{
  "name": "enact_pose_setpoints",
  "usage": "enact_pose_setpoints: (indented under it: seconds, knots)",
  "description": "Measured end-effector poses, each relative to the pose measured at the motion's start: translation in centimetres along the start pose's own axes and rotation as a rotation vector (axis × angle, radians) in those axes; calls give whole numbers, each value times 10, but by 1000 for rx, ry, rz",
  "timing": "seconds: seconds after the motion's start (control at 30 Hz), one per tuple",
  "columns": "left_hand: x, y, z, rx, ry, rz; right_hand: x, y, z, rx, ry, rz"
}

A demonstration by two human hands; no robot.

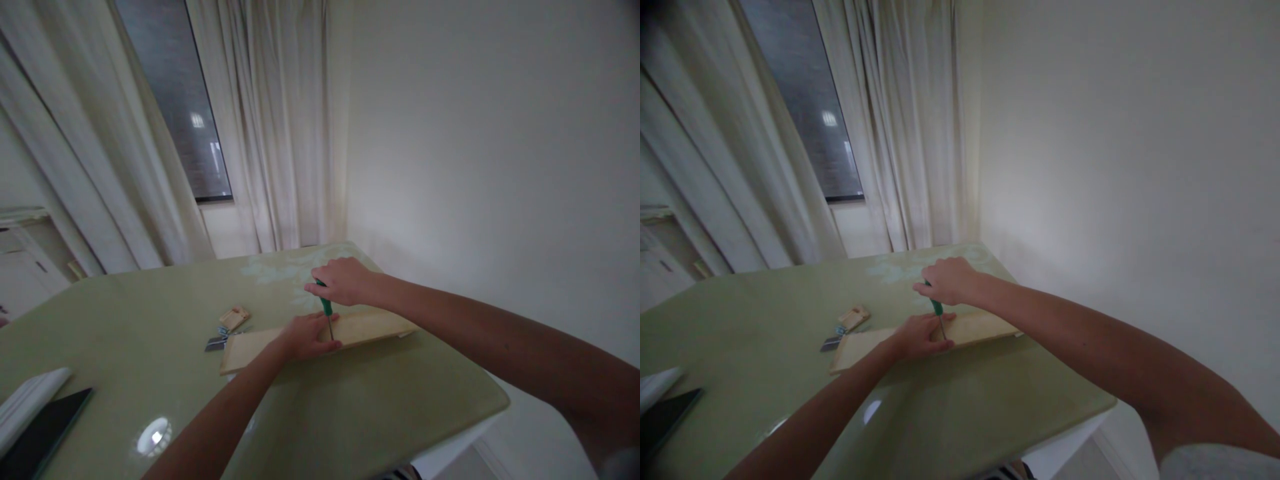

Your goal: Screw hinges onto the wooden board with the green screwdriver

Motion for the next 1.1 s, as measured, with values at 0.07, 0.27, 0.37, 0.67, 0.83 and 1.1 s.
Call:
enact_pose_setpoints:
  seconds: [0.07, 0.27, 0.37, 0.67, 0.83, 1.1]
  knots:
    - [1, 1, 1, 3, 7, 1, 0, 2, -3, 5, -2, -1]
    - [0, 3, 4, 14, -3, 0, 1, 0, -4, 79, -138, 65]
    - [0, 3, 4, 13, -2, 3, 0, -1, -2, 46, -54, 48]
    - [0, 1, 4, -11, 12, -10, -10, -7, 7, 71, -137, 75]
    - [1, 0, 3, -12, 2, -9, -11, -7, 11, 35, -29, 57]
    - [1, 4, 6, 3, 14, 0, -4, -2, -5, 68, -79, 46]
Point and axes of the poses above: each hand's wrist, its own x-axis towards the middle knuckle, its own y-axis out of the palm, z = x × y, the point moved 2 cm from there along x, towards the middle knuckle, and after that the axes turned 6 degrees about -x, right-handed, at the moved point
